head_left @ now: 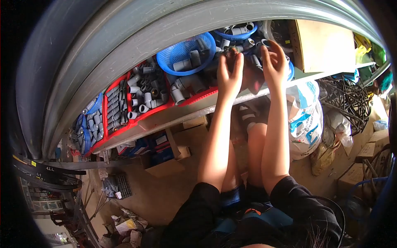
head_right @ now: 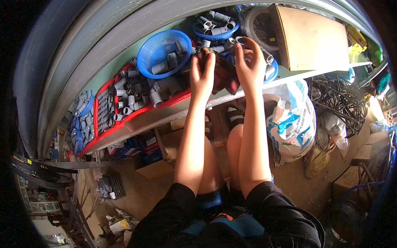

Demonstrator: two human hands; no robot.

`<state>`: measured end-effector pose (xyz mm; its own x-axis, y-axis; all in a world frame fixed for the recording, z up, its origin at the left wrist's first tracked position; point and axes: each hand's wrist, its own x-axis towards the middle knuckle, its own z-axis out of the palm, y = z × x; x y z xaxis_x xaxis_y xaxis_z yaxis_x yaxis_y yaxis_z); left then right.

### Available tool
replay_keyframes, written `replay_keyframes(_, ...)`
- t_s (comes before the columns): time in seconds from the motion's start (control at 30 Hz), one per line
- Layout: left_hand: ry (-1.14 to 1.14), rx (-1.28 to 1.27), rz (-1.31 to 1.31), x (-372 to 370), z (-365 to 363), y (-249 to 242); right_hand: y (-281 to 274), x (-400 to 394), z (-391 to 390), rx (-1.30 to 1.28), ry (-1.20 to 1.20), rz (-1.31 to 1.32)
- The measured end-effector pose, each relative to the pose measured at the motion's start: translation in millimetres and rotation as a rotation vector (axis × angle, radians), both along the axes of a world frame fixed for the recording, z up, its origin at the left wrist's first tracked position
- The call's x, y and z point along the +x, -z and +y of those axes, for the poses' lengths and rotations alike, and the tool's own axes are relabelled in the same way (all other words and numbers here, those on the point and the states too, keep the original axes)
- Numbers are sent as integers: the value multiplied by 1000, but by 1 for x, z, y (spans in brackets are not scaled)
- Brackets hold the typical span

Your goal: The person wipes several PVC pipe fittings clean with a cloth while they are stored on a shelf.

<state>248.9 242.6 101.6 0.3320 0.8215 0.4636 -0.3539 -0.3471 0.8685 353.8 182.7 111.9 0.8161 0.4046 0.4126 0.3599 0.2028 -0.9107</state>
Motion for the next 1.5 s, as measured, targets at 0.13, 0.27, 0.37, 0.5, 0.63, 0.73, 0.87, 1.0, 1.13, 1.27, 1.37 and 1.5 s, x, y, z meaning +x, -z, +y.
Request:
replay_keyframes(0.13,-49,30,82,-1,0,-2,-16,-9,-5,-14,-395,243)
replay_keyframes(0.27,-102,210,92,-5,1,-4,-21,-19,-3,14,-436,322)
replay_keyframes(0.37,-219,447,98,-3,1,-7,-26,-25,-5,-75,-432,348)
replay_keyframes(0.5,-317,320,51,-4,-3,-10,-33,-27,-12,-133,-527,298)
replay_keyframes(0.63,-302,497,68,3,-9,-14,-20,-24,-6,51,-439,422)
replay_keyframes(0.73,-238,442,106,6,-22,-12,-10,-18,0,171,-408,527)
replay_keyframes(0.87,-379,520,127,-1,-12,-14,-13,-12,-8,-100,-543,439)
replay_keyframes(1.0,-362,473,59,-3,-10,-17,-25,-29,-7,165,-491,421)
replay_keyframes(1.13,-146,532,87,2,-25,-19,-21,-10,-8,377,-536,600)
replay_keyframes(1.27,-243,416,49,1,-21,-14,-28,-12,-22,-6,-587,450)
replay_keyframes(1.37,-276,255,53,-2,-9,-3,-32,-28,-22,-71,-623,440)
replay_keyframes(1.5,-87,59,-5,1,-21,-12,-31,-28,-25,-23,-491,572)
